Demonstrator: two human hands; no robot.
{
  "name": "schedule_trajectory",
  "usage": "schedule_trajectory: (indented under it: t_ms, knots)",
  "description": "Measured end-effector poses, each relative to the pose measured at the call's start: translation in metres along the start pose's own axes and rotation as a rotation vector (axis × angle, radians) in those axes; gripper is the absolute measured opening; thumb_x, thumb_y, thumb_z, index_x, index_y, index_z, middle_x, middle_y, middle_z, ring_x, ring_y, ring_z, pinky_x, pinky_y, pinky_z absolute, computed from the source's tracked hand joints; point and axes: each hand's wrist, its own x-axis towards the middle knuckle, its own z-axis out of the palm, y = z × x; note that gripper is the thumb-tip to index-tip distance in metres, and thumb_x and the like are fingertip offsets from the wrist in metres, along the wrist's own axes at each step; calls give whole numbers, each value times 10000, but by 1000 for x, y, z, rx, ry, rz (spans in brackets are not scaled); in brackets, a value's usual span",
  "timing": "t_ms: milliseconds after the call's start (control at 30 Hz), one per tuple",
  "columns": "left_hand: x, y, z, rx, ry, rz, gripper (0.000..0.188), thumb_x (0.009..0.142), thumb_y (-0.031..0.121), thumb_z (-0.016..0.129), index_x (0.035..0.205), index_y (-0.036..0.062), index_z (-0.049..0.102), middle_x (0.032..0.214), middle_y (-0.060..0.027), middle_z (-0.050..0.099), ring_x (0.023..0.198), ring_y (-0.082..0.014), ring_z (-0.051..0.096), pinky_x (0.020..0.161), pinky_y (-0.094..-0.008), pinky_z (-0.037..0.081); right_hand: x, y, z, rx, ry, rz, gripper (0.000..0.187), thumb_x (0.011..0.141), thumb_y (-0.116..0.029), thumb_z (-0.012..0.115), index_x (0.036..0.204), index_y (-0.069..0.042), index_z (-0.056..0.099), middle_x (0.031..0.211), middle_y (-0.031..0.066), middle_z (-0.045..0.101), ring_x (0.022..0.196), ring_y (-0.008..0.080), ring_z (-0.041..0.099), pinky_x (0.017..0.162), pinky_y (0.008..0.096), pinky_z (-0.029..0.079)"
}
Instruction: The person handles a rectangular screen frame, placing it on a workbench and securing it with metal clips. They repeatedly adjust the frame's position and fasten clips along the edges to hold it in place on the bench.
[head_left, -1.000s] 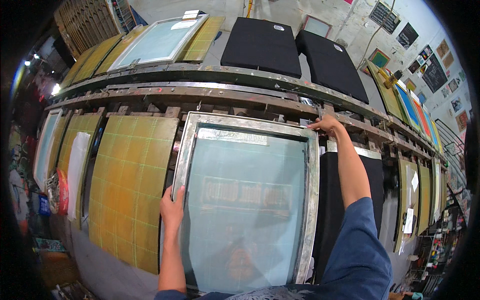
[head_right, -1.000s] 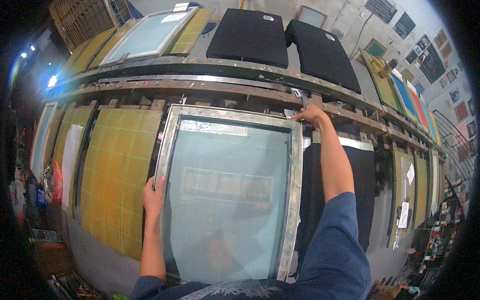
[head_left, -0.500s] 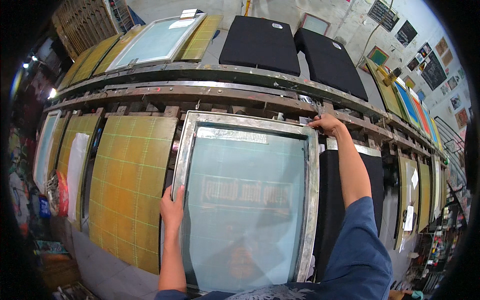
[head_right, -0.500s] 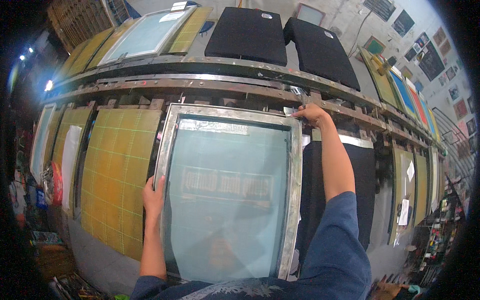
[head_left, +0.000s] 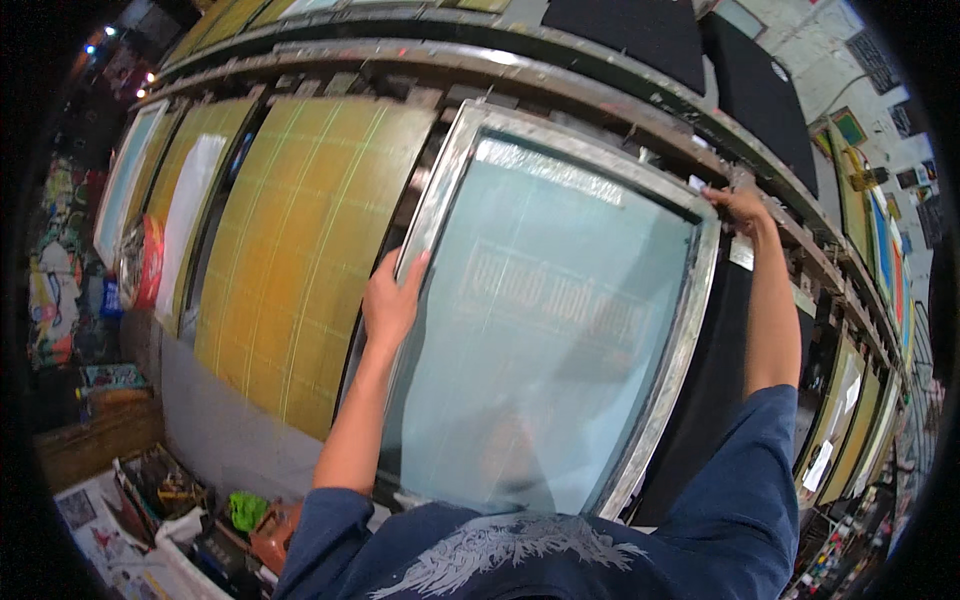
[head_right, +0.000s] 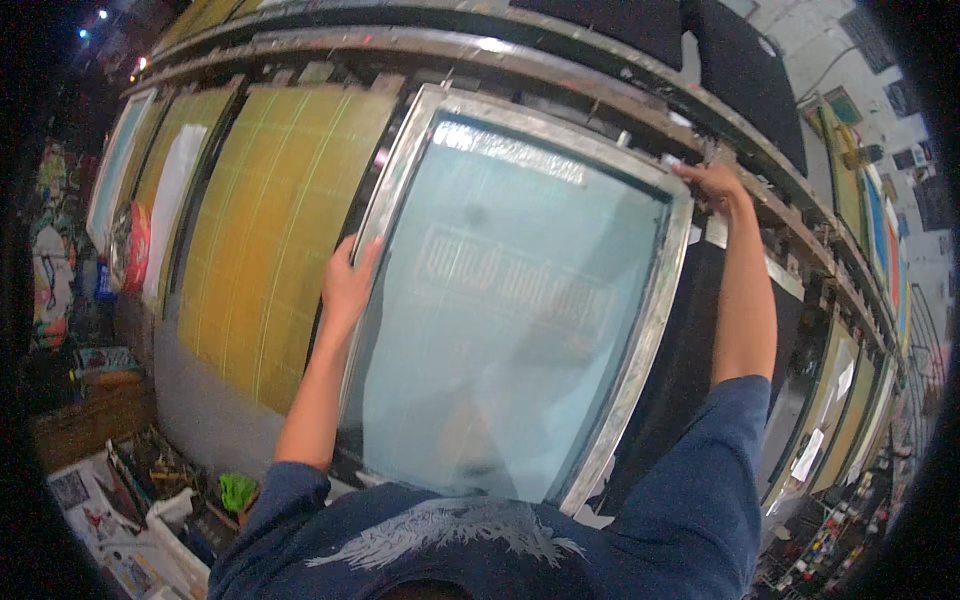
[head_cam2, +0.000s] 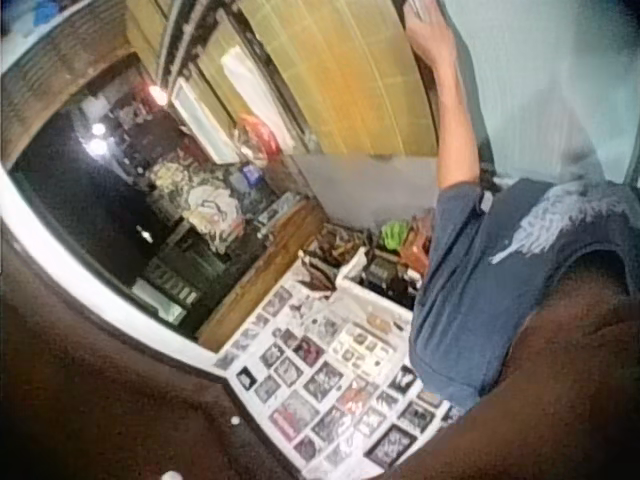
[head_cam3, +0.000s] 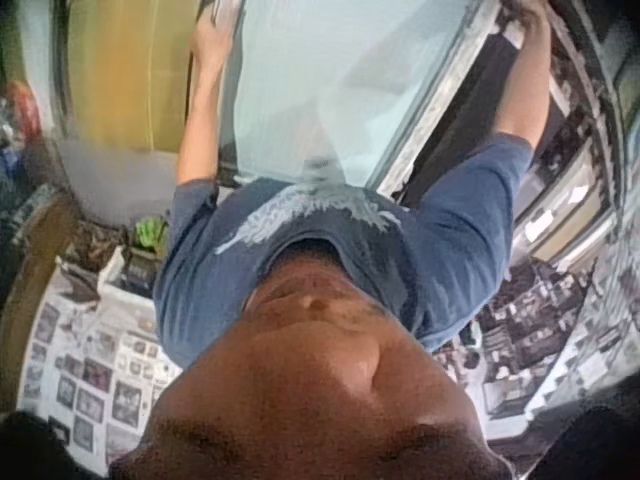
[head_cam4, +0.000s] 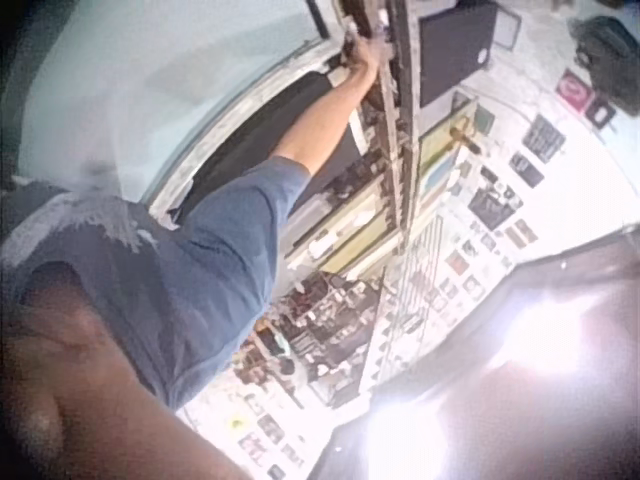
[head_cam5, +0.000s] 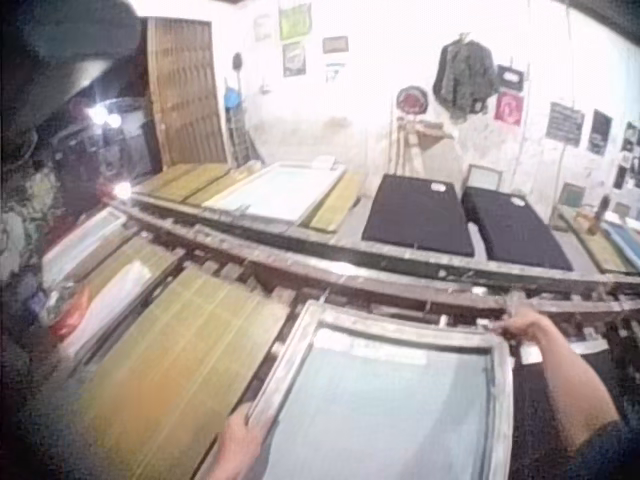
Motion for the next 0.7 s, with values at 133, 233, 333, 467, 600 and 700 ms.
schedule_trajectory:
  t_ms: [133, 233, 333, 467, 600, 700]
  knots:
    - [-2, -14, -1, -13, 42, 23, 507, 937, 457, 614, 1151, -1, 660, 1017, -239, 701, 970, -412, 667, 824, -441, 507, 23, -11, 2, -206, 58, -100, 612, 722, -326, 883, 1150, 35, 636, 1025, 150, 679, 943, 270, 636, 809, 441, 522]
    - [-10, -8, -8, 56, 13, -49, 512, 935, 473, 608, 1150, 13, 667, 996, -234, 705, 956, -423, 663, 815, -448, 509, 53, 6, -5, 25, -55, 33, 805, 738, -246, 874, 1356, 85, 479, 1298, 148, 586, 1106, 272, 591, 946, 413, 492]
    - [-1, -5, 1, 27, 8, -47, 514, 933, 480, 606, 1153, 20, 669, 992, -229, 708, 951, -424, 663, 812, -448, 510, 50, 6, -18, -48, -17, 0, 824, 759, -240, 863, 1384, 98, 445, 1285, 131, 578, 1076, 245, 599, 922, 409, 494]
    - [-6, -4, -2, 50, 27, -85, 505, 933, 477, 605, 1156, 29, 671, 1001, -225, 709, 952, -421, 665, 811, -453, 510, 22, -19, 12, 18, 14, 6, 658, 705, -313, 908, 1131, 97, 618, 980, 132, 661, 744, 243, 612, 657, 381, 493]
    - [-1, -7, 0, 55, 9, -51, 500, 937, 471, 601, 1165, 30, 668, 1013, -224, 708, 963, -416, 665, 819, -452, 508, 16, -25, 2, -371, 132, -10, 425, 776, -314, 852, 913, 65, 718, 927, 91, 681, 729, 202, 610, 692, 348, 495]
    - [-4, -1, 0, 69, 35, -33, 501, 941, 469, 598, 1176, 31, 664, 1019, -225, 707, 971, -412, 665, 828, -447, 505, 21, -12, -9, -121, 8, -41, 481, 767, -303, 861, 956, 106, 693, 927, 98, 675, 699, 187, 599, 670, 346, 499]
